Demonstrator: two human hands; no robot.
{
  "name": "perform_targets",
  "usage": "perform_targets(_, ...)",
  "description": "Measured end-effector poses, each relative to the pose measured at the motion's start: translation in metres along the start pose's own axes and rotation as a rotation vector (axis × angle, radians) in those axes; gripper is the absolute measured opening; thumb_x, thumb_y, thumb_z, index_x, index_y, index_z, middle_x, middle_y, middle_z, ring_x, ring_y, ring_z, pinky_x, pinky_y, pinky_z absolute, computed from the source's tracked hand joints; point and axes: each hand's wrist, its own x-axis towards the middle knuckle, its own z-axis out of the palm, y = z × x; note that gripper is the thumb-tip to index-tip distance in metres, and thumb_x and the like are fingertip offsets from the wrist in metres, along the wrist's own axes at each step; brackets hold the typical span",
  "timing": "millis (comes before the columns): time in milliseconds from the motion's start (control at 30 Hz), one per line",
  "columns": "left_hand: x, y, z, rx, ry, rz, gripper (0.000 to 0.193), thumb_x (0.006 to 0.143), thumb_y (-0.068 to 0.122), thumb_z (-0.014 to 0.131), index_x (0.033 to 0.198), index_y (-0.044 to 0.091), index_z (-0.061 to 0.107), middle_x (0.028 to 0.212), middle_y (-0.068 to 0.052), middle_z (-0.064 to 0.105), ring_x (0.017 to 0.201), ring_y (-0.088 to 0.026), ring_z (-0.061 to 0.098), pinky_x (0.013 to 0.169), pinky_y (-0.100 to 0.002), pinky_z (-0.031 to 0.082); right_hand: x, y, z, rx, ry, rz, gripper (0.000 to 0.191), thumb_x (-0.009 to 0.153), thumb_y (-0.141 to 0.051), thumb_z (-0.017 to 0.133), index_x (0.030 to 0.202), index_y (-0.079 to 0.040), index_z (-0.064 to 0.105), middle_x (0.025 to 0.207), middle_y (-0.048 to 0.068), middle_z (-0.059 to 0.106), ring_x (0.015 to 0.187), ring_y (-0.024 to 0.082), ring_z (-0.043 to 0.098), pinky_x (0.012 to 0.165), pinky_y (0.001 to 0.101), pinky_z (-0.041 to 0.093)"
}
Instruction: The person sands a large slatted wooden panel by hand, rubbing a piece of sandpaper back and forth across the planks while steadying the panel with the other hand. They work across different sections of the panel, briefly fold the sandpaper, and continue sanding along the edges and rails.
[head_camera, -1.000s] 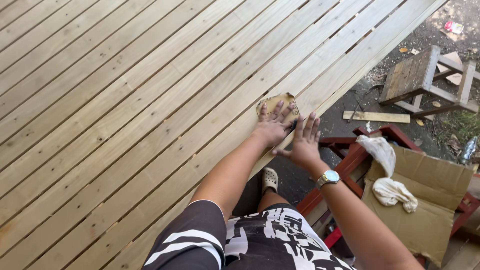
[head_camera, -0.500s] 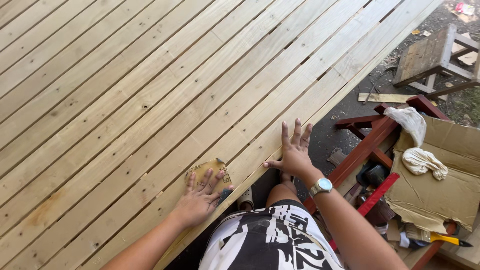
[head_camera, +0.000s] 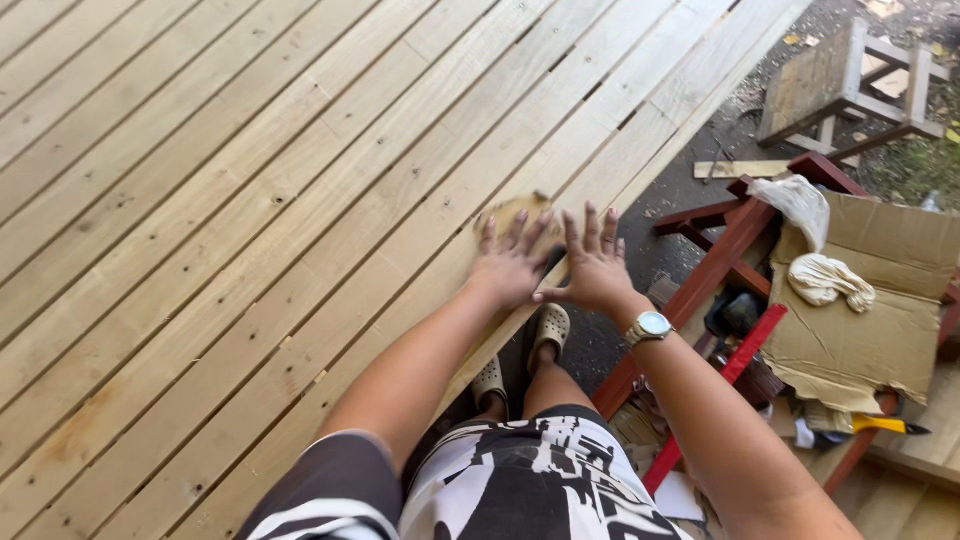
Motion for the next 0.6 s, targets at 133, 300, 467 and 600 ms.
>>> perform_targets(133,-0.112,-0.029,0.045,0.017,0.198,0.026,0.054,0.106,0.041,0.024,0.159,0.048,0.022,0.173,-0.001,-0.005,0.157,-0.031,-0.011,0.119,-0.066,-0.009,0.001,0.003,-0.007,0.065,0.099,-0.02,0.169,0.046,-0.087,0.078,0.161,-0.005,-0.014,0.163,0.027,-0.029,0.146,0.037,-0.035,0.122,0.0651,0.004)
perform_targets(300,-0.14,-0.033,0.051,-0.099,-0.137,-0.12,0.054,0.105,0.045,0.019,0.159,0.054,0.016,0.172,0.003,-0.012,0.157,-0.029,-0.015,0.12,-0.064,-0.013,0.009,0.005,-0.012,0.058,-0.079,0.043,0.166,0.044,-0.085,0.076,0.164,-0.011,-0.012,0.162,0.03,-0.036,0.145,0.045,-0.041,0.12,0.0657,0.006)
perform_targets(467,-0.024,-0.009,-0.006,0.032,-0.033,-0.073,0.07,0.095,0.06,0.03,0.161,0.047,0.011,0.17,-0.003,-0.016,0.155,-0.033,-0.014,0.116,-0.066,-0.01,0.011,0.007,-0.009,-0.035,0.002,-0.042,0.166,0.05,-0.092,0.076,0.162,-0.009,-0.013,0.156,0.034,-0.036,0.139,0.049,-0.042,0.122,0.0667,-0.003)
perform_targets(600,0.057,0.006,-0.044,-0.013,-0.025,-0.12,0.056,0.106,0.053,0.02,0.161,0.046,0.01,0.172,0.0,-0.018,0.159,-0.032,-0.015,0.12,-0.069,-0.01,0.007,0.011,-0.008,0.014,0.027,-0.041,0.167,0.048,-0.089,0.074,0.162,-0.008,-0.016,0.161,0.031,-0.031,0.146,0.045,-0.037,0.121,0.0634,0.004)
